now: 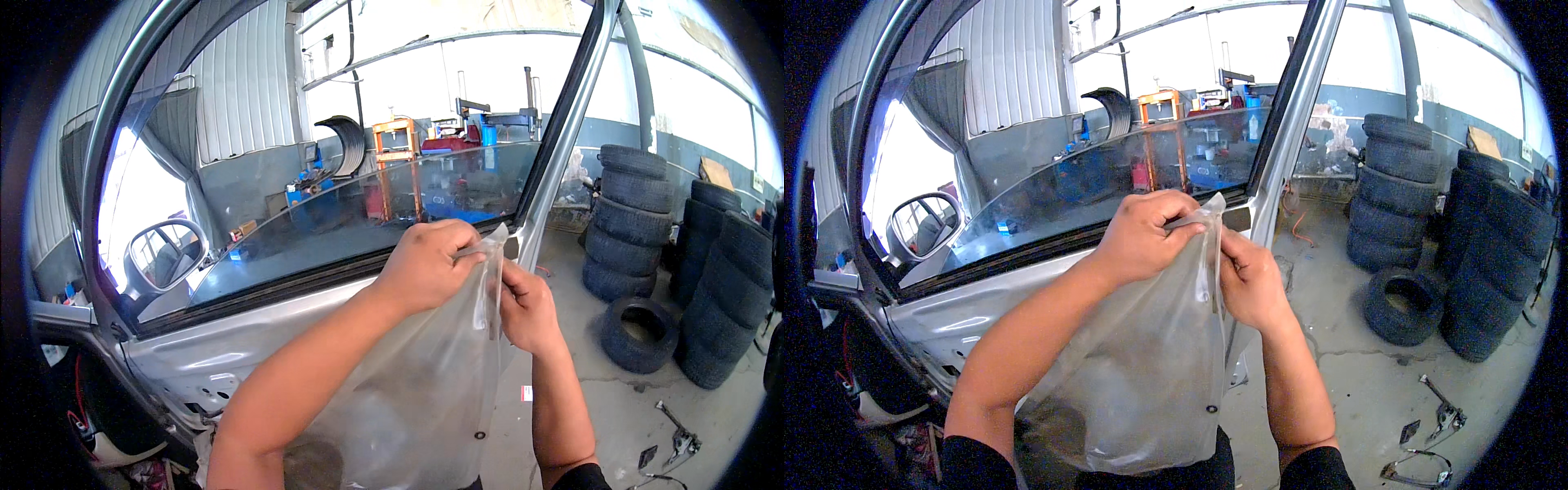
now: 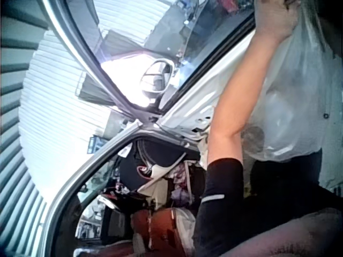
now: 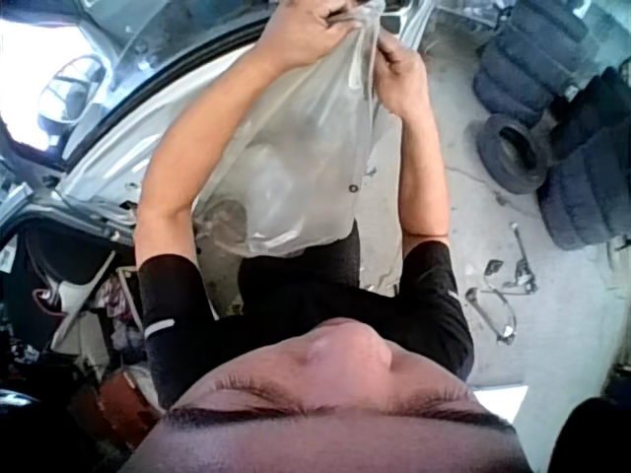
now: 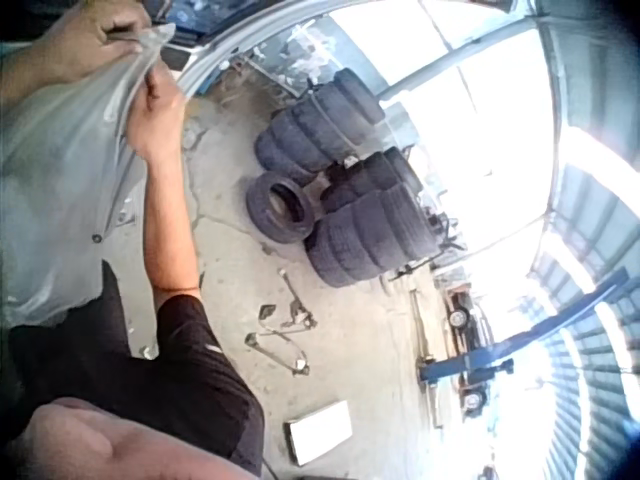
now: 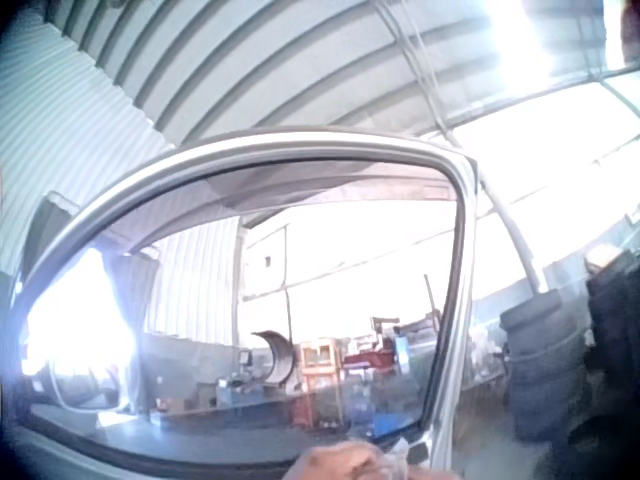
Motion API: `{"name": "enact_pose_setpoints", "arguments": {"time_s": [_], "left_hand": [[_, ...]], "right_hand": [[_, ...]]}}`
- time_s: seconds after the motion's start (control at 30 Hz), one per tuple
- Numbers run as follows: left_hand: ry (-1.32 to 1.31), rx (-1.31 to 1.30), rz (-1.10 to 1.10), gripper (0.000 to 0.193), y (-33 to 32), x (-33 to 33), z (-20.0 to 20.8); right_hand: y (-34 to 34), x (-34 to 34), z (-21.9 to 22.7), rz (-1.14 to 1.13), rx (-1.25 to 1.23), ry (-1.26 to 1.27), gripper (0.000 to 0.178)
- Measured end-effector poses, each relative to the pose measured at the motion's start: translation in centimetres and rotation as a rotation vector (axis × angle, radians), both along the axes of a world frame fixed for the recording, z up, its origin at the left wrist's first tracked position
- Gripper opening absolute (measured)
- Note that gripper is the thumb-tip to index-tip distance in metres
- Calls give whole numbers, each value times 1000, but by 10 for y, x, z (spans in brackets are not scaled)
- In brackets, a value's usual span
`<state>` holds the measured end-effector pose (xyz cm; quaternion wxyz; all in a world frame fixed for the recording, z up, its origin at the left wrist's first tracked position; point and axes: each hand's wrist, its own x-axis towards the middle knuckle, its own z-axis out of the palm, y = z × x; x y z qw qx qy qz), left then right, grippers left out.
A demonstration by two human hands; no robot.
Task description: The person installs a moisture barrier and door panel on a car door. They align the barrier, route wiring through openings, and connect electrical connectors inside the door cavity.
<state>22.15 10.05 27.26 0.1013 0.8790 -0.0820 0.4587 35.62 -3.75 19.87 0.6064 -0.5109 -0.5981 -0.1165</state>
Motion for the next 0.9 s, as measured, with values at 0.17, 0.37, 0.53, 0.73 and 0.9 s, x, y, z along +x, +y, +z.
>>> {"name": "enact_pose_setpoints", "arguments": {"time_s": [0.17,0.37,0.53,0.73,0.9], "left_hand": [[-55,-89,-1,15,5,-7,-4],[186,25,143,19,-17,1,15],[503,-154,34,30,-21,-9,45],[715,-126,64,40,-31,-27,55],[483,402,169,18,-40,-12,39]], "right_hand": [[-9,-5,0,117,-99,-77,64],[2,-29,-19,-267,84,-59,80],[14,-31,-38,85,214,427,63],[5,-27,-28,-2,90,215,28],[2,-14,-27,123,58,290,25]]}}
